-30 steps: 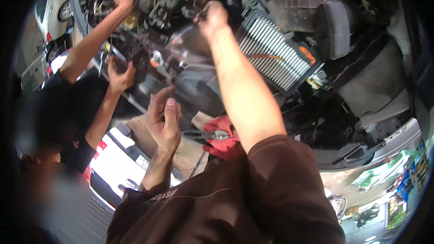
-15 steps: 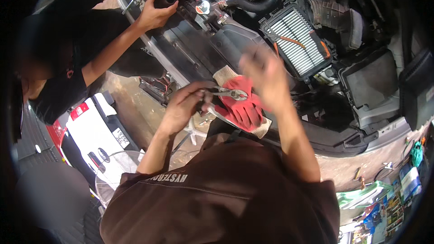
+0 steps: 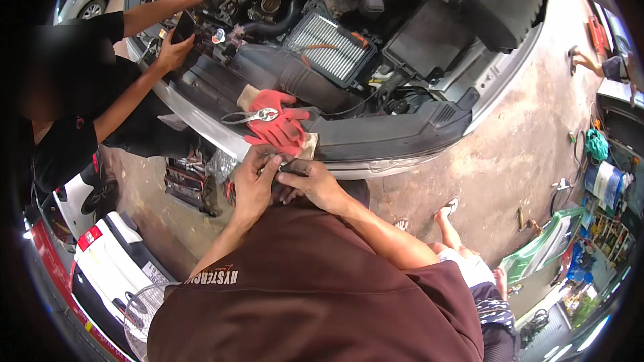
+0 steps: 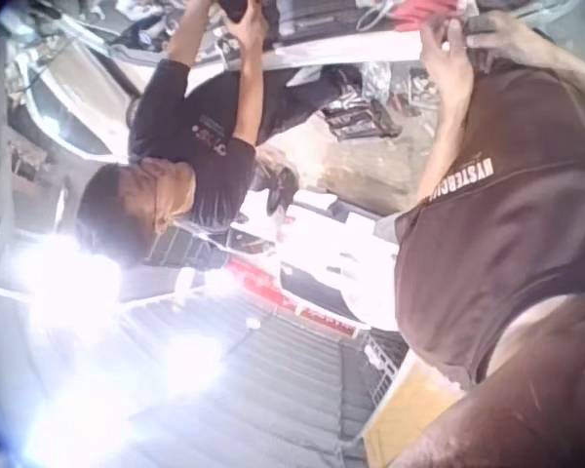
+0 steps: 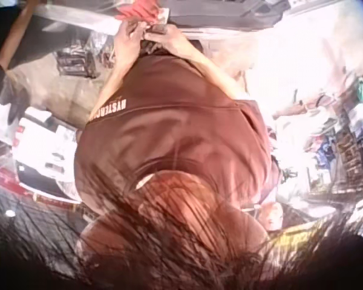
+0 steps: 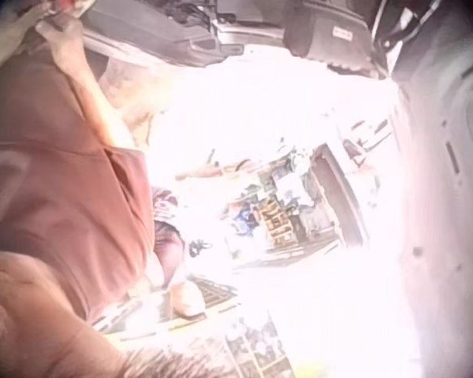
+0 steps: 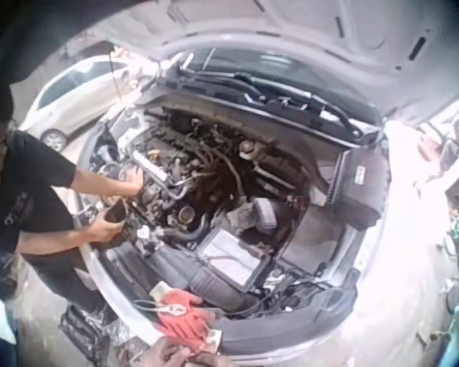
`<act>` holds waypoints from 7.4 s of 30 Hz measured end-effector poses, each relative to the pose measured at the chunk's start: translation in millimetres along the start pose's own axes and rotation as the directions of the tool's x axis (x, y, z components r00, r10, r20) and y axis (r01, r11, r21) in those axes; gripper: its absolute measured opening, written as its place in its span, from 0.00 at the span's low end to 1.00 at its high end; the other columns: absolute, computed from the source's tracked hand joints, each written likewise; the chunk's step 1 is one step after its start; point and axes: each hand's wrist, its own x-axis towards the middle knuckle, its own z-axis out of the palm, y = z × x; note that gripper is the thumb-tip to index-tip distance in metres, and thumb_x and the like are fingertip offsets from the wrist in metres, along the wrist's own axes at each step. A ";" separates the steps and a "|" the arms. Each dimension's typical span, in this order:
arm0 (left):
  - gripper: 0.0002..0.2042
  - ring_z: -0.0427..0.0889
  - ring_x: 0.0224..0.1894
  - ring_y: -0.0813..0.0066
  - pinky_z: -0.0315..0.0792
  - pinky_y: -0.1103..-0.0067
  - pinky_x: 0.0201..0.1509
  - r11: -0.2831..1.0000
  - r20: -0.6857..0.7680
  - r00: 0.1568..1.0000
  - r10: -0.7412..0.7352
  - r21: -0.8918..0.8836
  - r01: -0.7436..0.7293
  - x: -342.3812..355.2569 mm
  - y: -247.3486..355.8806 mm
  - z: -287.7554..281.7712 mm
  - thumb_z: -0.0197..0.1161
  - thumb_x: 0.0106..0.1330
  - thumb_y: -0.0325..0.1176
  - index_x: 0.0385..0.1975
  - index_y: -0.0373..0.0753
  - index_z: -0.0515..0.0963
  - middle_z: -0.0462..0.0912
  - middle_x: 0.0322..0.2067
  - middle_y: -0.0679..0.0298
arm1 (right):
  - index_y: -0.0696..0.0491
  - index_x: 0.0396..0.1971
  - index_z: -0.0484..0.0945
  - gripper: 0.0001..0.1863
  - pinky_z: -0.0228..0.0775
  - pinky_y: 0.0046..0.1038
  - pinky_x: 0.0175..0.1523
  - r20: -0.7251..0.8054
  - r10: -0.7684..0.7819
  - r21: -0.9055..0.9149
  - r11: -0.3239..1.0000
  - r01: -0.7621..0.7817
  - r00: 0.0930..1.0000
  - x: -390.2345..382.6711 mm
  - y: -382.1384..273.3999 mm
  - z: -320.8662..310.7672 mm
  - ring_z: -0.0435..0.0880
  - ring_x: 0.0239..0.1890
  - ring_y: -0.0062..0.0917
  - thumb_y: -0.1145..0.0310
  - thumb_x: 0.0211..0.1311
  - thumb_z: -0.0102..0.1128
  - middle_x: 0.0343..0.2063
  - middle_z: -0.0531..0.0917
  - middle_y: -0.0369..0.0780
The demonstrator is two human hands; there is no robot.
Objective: The person works on a car engine by removing and replacing components using a wrench and pliers.
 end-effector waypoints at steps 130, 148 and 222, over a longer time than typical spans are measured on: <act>0.08 0.81 0.48 0.55 0.77 0.65 0.56 0.558 0.045 0.819 0.573 0.711 -0.429 331.0 -17.6 -54.2 0.65 0.64 0.30 0.40 0.36 0.81 0.83 0.41 0.55 | 0.68 0.37 0.83 0.23 0.74 0.49 0.59 -0.636 -0.516 -0.635 0.773 -0.008 0.574 536.2 -165.7 -110.8 0.84 0.51 0.59 0.58 0.57 0.61 0.42 0.85 0.64; 0.07 0.81 0.48 0.56 0.77 0.66 0.58 0.594 -0.012 0.824 0.567 0.698 -0.399 322.5 -28.2 -62.2 0.65 0.63 0.30 0.38 0.36 0.81 0.83 0.41 0.57 | 0.69 0.38 0.83 0.24 0.75 0.46 0.60 -0.635 -0.456 -0.618 0.784 -0.056 0.623 566.9 -146.6 -114.5 0.85 0.53 0.57 0.60 0.54 0.65 0.44 0.86 0.63; 0.30 0.87 0.54 0.45 0.82 0.62 0.57 0.837 -0.429 0.834 -0.348 0.259 0.482 541.5 -68.9 -20.9 0.67 0.65 0.43 0.54 0.18 0.77 0.82 0.53 0.37 | 0.65 0.47 0.83 0.18 0.78 0.34 0.49 -0.485 -0.366 -0.384 0.905 0.182 0.794 555.9 -152.8 -116.2 0.81 0.42 0.28 0.78 0.57 0.55 0.45 0.87 0.43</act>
